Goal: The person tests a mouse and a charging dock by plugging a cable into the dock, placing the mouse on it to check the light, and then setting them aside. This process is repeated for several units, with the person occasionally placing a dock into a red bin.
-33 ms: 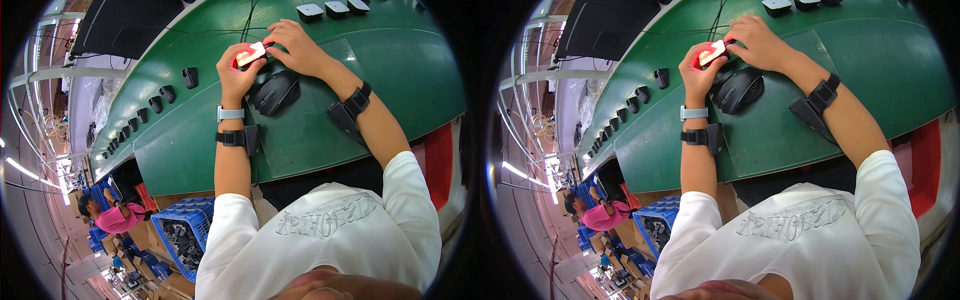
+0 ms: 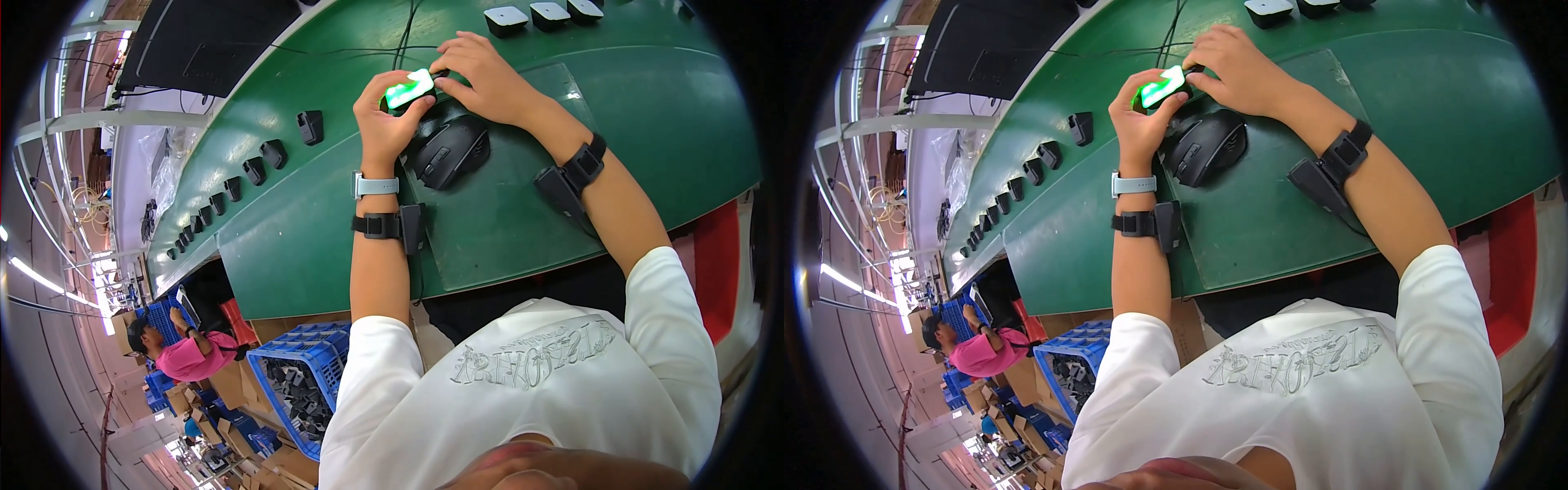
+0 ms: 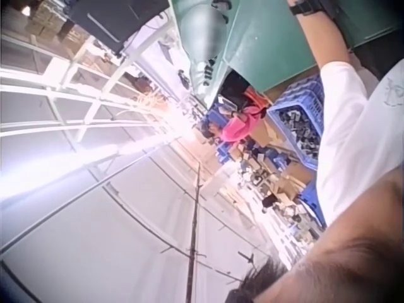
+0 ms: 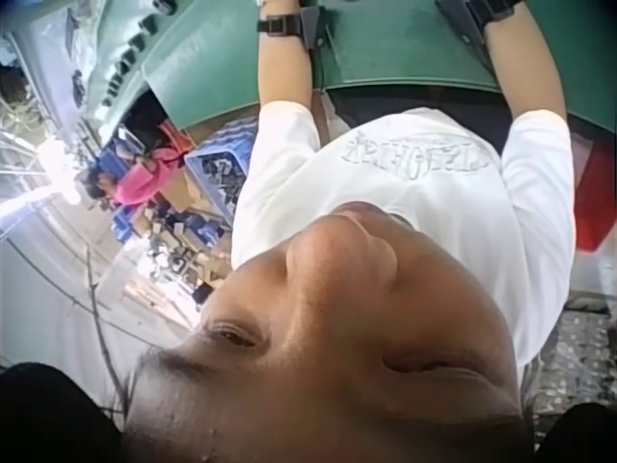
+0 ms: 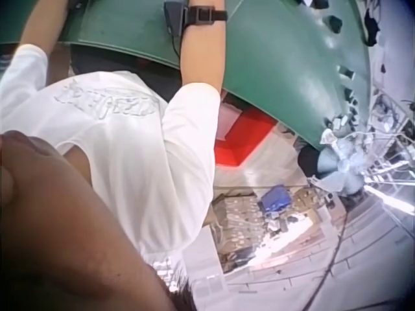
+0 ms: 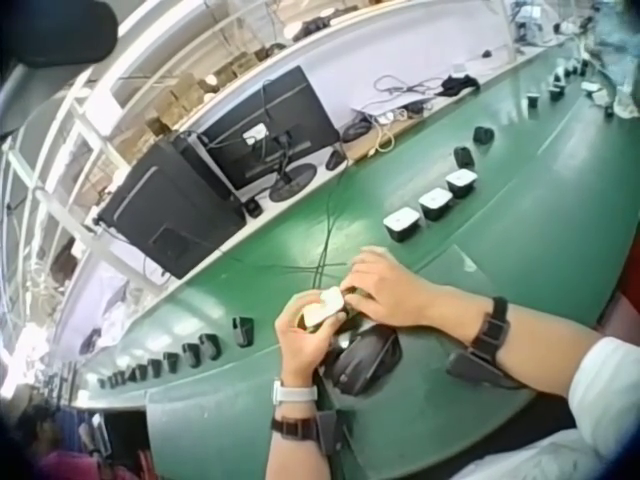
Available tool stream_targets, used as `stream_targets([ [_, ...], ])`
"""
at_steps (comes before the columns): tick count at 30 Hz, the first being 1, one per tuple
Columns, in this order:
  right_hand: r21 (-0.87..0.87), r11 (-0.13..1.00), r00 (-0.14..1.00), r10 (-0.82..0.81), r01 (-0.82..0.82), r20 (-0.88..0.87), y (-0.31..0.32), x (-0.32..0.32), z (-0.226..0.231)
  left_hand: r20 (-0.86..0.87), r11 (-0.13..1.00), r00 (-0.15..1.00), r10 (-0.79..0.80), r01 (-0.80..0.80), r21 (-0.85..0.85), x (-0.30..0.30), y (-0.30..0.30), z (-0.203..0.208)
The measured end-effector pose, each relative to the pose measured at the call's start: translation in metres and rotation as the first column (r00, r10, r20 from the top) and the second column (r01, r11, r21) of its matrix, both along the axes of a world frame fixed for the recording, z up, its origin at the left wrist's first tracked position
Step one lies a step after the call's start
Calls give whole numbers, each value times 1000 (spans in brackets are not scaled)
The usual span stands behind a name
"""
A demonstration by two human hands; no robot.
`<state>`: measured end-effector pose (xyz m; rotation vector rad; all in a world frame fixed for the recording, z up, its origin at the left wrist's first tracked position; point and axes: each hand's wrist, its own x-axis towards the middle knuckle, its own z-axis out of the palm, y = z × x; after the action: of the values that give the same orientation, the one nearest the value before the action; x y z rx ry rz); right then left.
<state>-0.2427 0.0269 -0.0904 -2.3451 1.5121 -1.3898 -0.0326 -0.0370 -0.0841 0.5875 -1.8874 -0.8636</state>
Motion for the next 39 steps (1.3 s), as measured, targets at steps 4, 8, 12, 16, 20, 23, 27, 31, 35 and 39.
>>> stream_targets([
  [4,64,997,999,49,-50,17,3,0,-1,71,1000,997,-2,2,2,5,-1,1],
  [8,282,955,994,76,-94,75,8,2,10,40,987,995,-91,85,134,8,-1,2],
  [12,286,950,966,52,-126,255,4,1,6,-78,946,975,-208,221,239,1,0,3],
  [16,319,943,955,-4,-95,296,6,1,10,-88,927,977,-192,211,311,3,0,3],
  [20,318,943,943,-12,-100,332,2,2,4,-33,948,983,-183,185,257,5,-2,1],
  [23,301,951,949,-28,-71,315,1,3,5,19,962,989,-148,140,234,7,-7,-4],
  [27,281,959,949,-54,-37,312,-1,4,4,13,949,993,-121,112,293,4,-5,-2],
  [31,344,939,949,-83,-28,304,1,2,9,-4,940,992,-127,122,318,2,-3,0],
  [35,333,942,913,-167,37,372,5,-6,11,-67,949,997,-29,49,313,10,-10,-1],
  [39,215,964,898,-227,153,378,0,-17,5,72,853,853,517,-521,40,34,-39,-22],
])
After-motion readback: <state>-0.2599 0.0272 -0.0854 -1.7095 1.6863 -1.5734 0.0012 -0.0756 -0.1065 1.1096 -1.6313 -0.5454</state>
